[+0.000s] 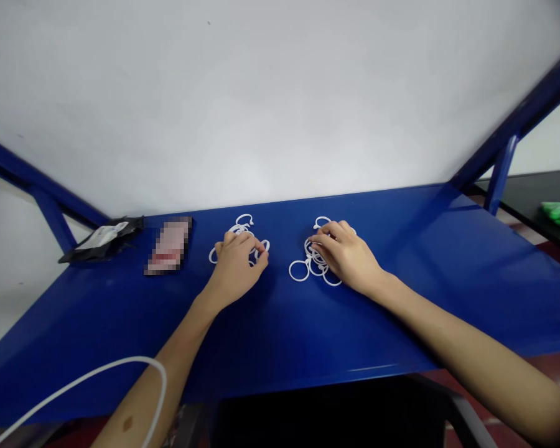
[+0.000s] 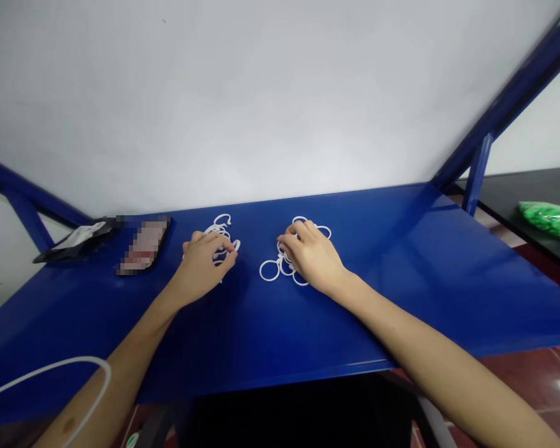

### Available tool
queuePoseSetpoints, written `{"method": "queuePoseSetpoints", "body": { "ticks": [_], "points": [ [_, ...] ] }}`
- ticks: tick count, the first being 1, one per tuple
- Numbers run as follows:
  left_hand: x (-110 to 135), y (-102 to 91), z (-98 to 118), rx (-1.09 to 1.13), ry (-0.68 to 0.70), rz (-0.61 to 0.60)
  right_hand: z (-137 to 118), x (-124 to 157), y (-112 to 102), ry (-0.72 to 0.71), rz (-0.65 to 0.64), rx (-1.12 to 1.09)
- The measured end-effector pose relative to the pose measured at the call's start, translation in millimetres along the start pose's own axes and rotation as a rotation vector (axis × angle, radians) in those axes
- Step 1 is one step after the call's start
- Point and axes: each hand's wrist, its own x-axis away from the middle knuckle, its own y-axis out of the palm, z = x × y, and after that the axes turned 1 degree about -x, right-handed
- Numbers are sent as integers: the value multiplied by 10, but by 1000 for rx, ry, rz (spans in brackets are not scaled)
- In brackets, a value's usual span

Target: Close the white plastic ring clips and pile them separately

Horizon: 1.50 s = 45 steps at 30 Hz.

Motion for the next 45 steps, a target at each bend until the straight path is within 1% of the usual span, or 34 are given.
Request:
{"method": "queuePoseSetpoints", "body": {
  "ticks": [2, 4, 6, 8, 9, 11, 14, 17, 19, 21, 22, 23, 25, 27, 31, 33, 34, 36, 38, 40, 43, 45],
  "points": [
    [19, -48, 87, 189, 30, -48, -68, 7, -5, -38, 1, -61],
    [42, -93, 165, 380, 54, -133, -155, 17, -3, -72, -6, -156],
    [65, -118, 220, 577, 41, -238, -235, 29, 6, -105, -18, -273],
    [84, -114, 254, 769, 20, -330, -288, 40, 18, -107, -21, -406],
    [91, -101, 264, 852, 12, -359, -303, 44, 22, -80, -19, -468],
    [102, -60, 275, 984, -9, -388, -315, 48, 25, 26, -16, -573],
    [111, 12, 273, 1165, -56, -389, -321, 48, 25, 192, -34, -704],
    [114, 47, 262, 1305, -78, -382, -335, 44, 34, 265, -38, -828],
    [112, 42, 260, 1317, -94, -368, -338, 40, 40, 307, -33, -884],
    [106, 29, 266, 1254, -135, -319, -328, 35, 39, 330, -17, -893],
    [101, 24, 272, 1205, -166, -288, -318, 32, 34, 316, 0, -876],
    [97, 23, 278, 1154, -198, -257, -305, 30, 28, 280, 19, -848],
    [88, 31, 286, 1070, -250, -217, -279, 28, 15, 164, 52, -777],
    [83, 46, 286, 1026, -271, -214, -256, 31, 7, 37, 54, -687],
    [82, 62, 269, 1022, -223, -248, -251, 53, -2, -150, 15, -458],
    [84, 65, 257, 1047, -197, -235, -269, 65, -12, -200, 18, -393],
    [85, 68, 251, 1056, -191, -216, -280, 69, -20, -198, 37, -374],
    [89, 75, 241, 1041, -175, -176, -301, 71, -37, -130, 95, -354],
    [96, 83, 239, 996, -136, -159, -311, 63, -49, -12, 142, -390],
    [108, 88, 245, 968, -85, -163, -308, 50, -47, 103, 104, -520],
    [122, 88, 261, 1004, -46, -170, -297, 32, -17, 285, -19, -835],
    [125, 85, 263, 1048, -28, -170, -298, 27, 7, 401, -43, -1009]
  ]
}}
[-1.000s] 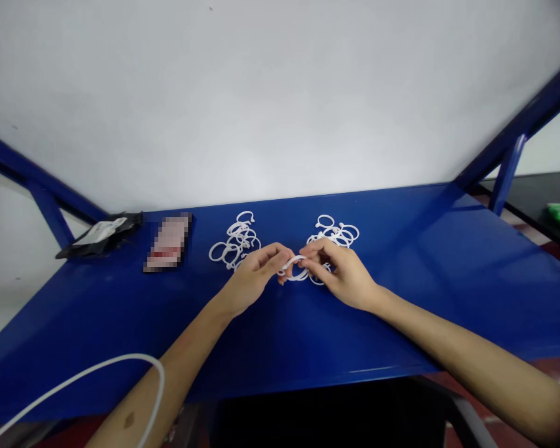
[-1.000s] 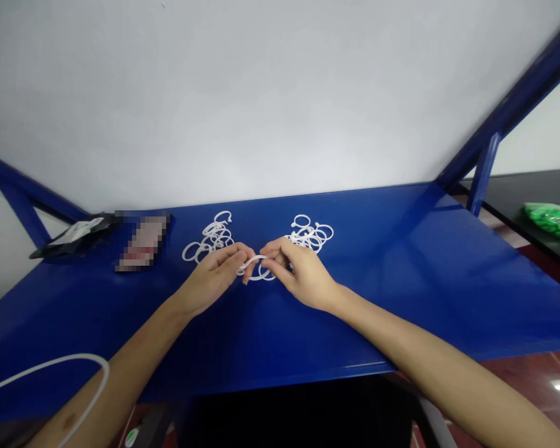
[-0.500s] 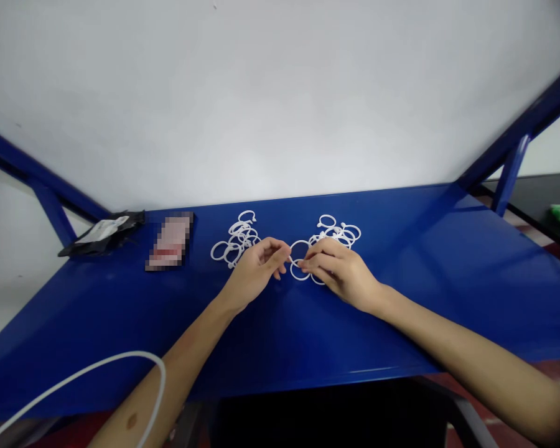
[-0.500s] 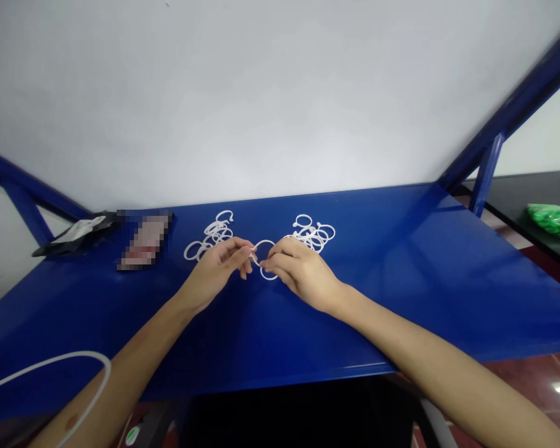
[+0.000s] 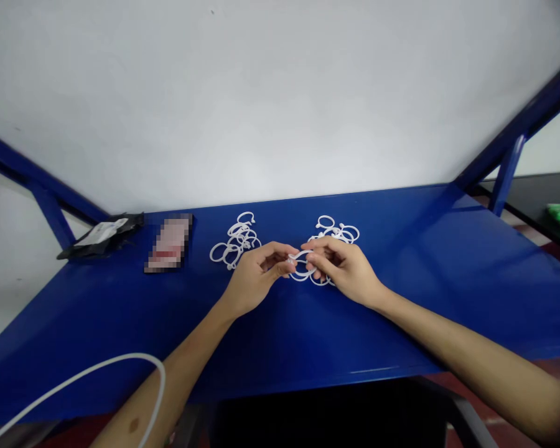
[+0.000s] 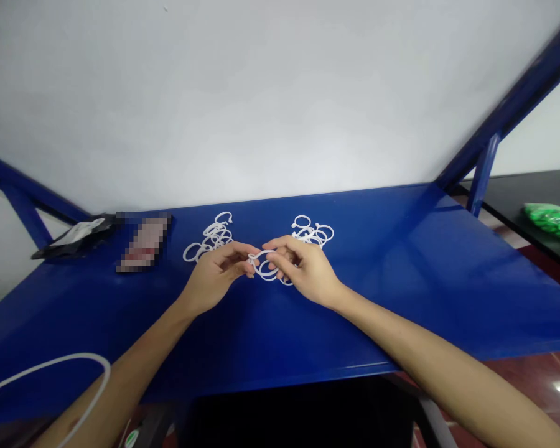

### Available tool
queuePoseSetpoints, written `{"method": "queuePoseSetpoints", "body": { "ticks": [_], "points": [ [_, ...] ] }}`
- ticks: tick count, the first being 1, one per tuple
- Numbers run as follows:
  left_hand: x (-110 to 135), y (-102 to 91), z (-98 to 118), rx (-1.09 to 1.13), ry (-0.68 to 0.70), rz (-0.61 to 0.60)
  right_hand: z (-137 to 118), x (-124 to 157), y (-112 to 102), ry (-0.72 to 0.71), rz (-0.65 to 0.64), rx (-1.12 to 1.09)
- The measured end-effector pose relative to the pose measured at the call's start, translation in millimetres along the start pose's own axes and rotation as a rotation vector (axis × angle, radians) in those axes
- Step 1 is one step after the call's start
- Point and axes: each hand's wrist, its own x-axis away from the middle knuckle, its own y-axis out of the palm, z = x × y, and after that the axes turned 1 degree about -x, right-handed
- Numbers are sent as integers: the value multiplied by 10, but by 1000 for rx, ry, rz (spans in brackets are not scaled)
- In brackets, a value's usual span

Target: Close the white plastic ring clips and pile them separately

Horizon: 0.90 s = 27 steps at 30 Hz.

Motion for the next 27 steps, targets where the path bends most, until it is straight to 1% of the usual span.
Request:
{"method": "queuePoseSetpoints", "body": {
  "ticks": [3, 6, 8, 11, 15, 18, 20, 24, 27],
  "points": [
    [0, -9, -9, 20, 46, 4, 12, 0, 22, 64, 11, -137],
    [2, -9, -38, -18, 105, 42, 7, 13, 32, 74, -44, -182],
    [7, 2, -58, -72, 149, 71, -6, 26, 31, 68, -71, -174],
    [16, 23, -62, -188, 235, 116, -42, 48, 25, 48, -72, -123],
    [23, 32, -15, -322, 369, 155, -107, 66, 30, 4, -36, -16],
    [25, 14, 24, -425, 388, 226, -134, 66, 45, -4, 2, 5],
    [24, 1, 37, -475, 378, 253, -130, 61, 52, 4, -1, 4],
    [25, -12, 31, -508, 410, 235, -109, 57, 46, 28, -33, 10],
    [33, -13, 14, -523, 443, 227, -122, 68, 30, 4, -48, 21]
  ]
}}
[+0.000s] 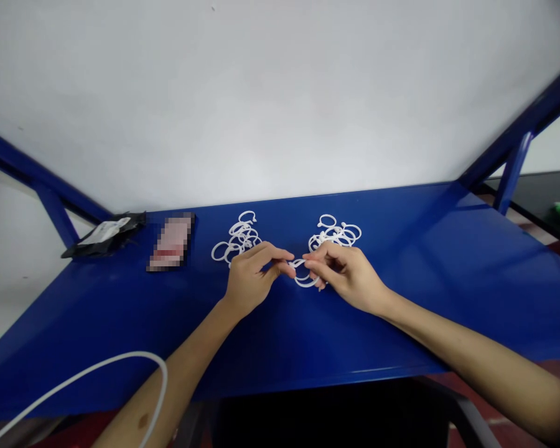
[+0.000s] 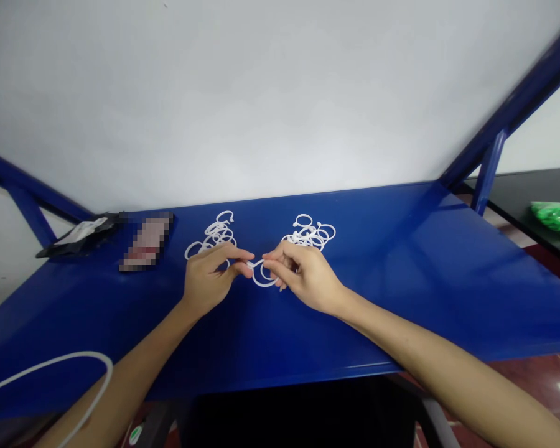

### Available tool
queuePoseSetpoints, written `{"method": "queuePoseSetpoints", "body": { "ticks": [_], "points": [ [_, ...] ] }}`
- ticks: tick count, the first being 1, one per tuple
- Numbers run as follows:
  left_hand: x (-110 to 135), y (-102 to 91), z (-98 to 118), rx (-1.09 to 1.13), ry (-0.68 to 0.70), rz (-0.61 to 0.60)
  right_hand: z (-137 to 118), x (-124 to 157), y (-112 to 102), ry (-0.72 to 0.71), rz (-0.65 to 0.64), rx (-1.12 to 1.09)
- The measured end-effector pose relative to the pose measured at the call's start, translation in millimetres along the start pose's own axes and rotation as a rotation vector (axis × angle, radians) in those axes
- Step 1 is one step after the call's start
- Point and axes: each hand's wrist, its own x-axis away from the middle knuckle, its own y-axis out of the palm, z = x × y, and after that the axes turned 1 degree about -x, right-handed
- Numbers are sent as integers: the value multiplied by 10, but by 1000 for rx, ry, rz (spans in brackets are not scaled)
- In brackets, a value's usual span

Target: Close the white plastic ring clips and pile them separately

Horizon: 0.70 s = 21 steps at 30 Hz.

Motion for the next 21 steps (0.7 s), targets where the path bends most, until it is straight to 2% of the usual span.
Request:
{"method": "queuePoseSetpoints", "body": {
  "ticks": [6, 9, 13, 16, 18, 21],
  "points": [
    [29, 23, -31, -14, 117, 11, -35, 26, 8, -39, -59, 88],
    [-5, 6, -102, -68, 125, -32, 0, -3, 23, -76, -20, 182],
    [-105, -138, -319, -352, 31, -160, 132, -91, -81, -201, 67, 456],
    [-149, -311, -521, -580, -101, -190, 273, -160, -245, -284, 90, 679],
    [-152, -407, -613, -634, -155, -211, 344, -190, -337, -288, 99, 809],
    [-135, -475, -639, -644, -170, -289, 368, -202, -396, -305, 130, 937]
  ]
}}
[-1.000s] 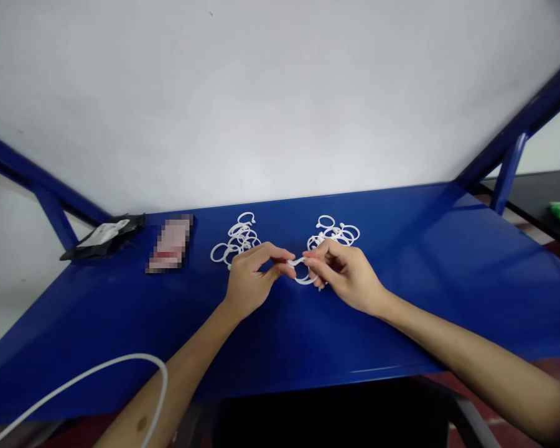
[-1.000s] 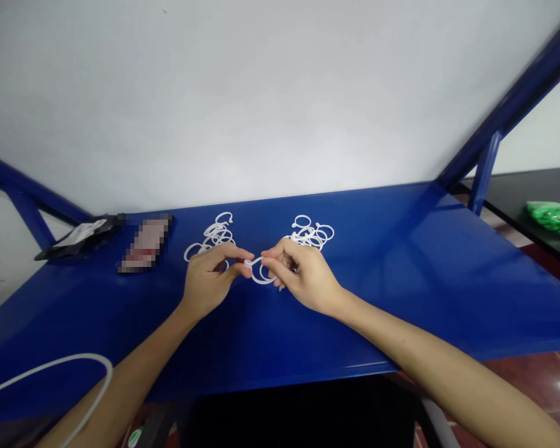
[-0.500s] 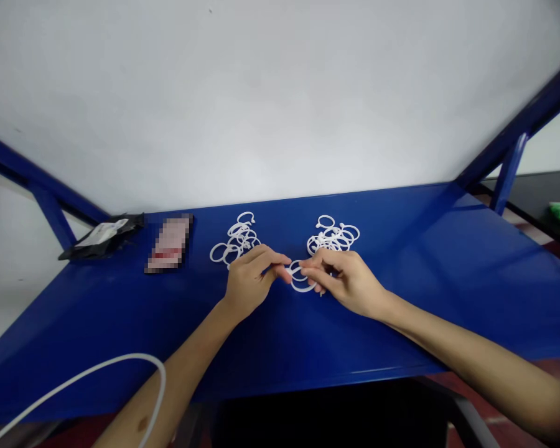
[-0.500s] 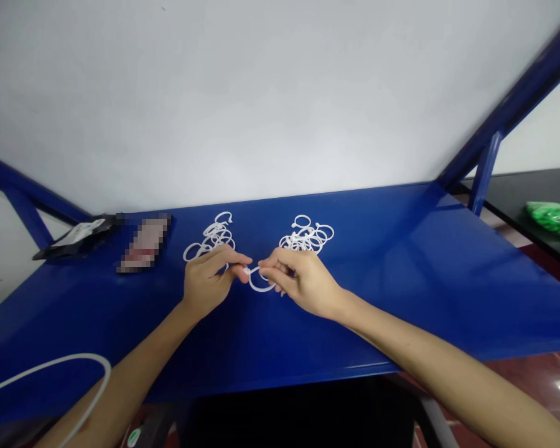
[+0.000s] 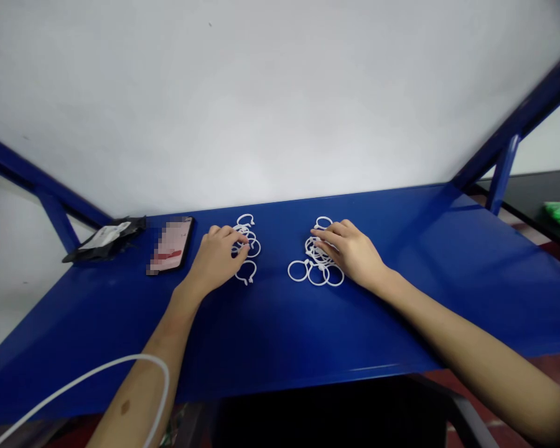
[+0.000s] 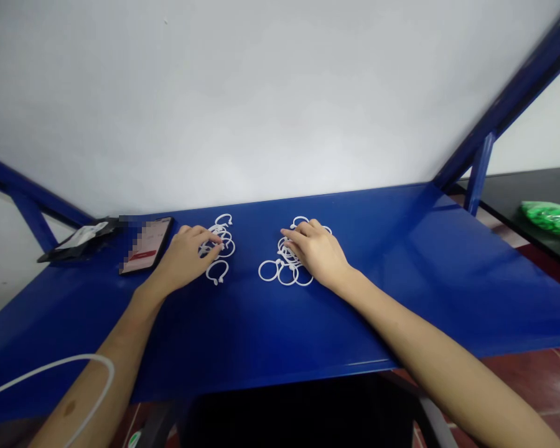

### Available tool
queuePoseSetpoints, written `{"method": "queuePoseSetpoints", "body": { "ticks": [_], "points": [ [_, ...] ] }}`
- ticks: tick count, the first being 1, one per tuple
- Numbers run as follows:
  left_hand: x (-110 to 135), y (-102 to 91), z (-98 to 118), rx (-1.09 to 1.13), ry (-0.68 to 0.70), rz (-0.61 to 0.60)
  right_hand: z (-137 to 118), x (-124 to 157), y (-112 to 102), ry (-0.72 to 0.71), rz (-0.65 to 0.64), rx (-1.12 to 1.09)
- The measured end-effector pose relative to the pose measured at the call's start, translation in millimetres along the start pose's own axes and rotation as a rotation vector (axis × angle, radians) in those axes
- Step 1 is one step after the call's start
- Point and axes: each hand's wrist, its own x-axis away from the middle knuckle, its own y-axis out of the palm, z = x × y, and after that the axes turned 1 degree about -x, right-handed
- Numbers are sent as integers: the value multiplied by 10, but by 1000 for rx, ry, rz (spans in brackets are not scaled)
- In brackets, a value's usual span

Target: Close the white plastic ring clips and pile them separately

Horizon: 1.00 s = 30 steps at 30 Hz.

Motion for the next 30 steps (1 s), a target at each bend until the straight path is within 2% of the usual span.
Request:
{"method": "queuePoseSetpoints", "body": {
  "ticks": [6, 10, 14, 18, 21, 24, 26, 28, 30],
  "points": [
    [37, 0, 111, -80, 104, -69, -109, -3, -58, -66, 54, 60],
    [40, 18, 177, -62, 163, -69, -215, 9, -25, -154, -1, 34],
    [49, 18, 222, -98, 170, -18, -323, 26, 23, -199, -75, -6],
    [54, 61, 216, -135, 152, -22, -356, 39, 37, -211, -83, -35],
    [55, 97, 260, -104, 207, -16, -346, 46, 33, -204, -80, -45],
    [76, 96, 405, -70, 311, 56, -353, 45, 22, -145, -50, -75],
    [105, 85, 533, -59, 397, 135, -370, 38, 11, -57, -8, -144],
    [141, 83, 648, -53, 488, 219, -387, 27, -1, 68, 3, -276],
    [171, 96, 727, -59, 559, 281, -398, 18, -9, 194, -45, -452]
  ]
}}
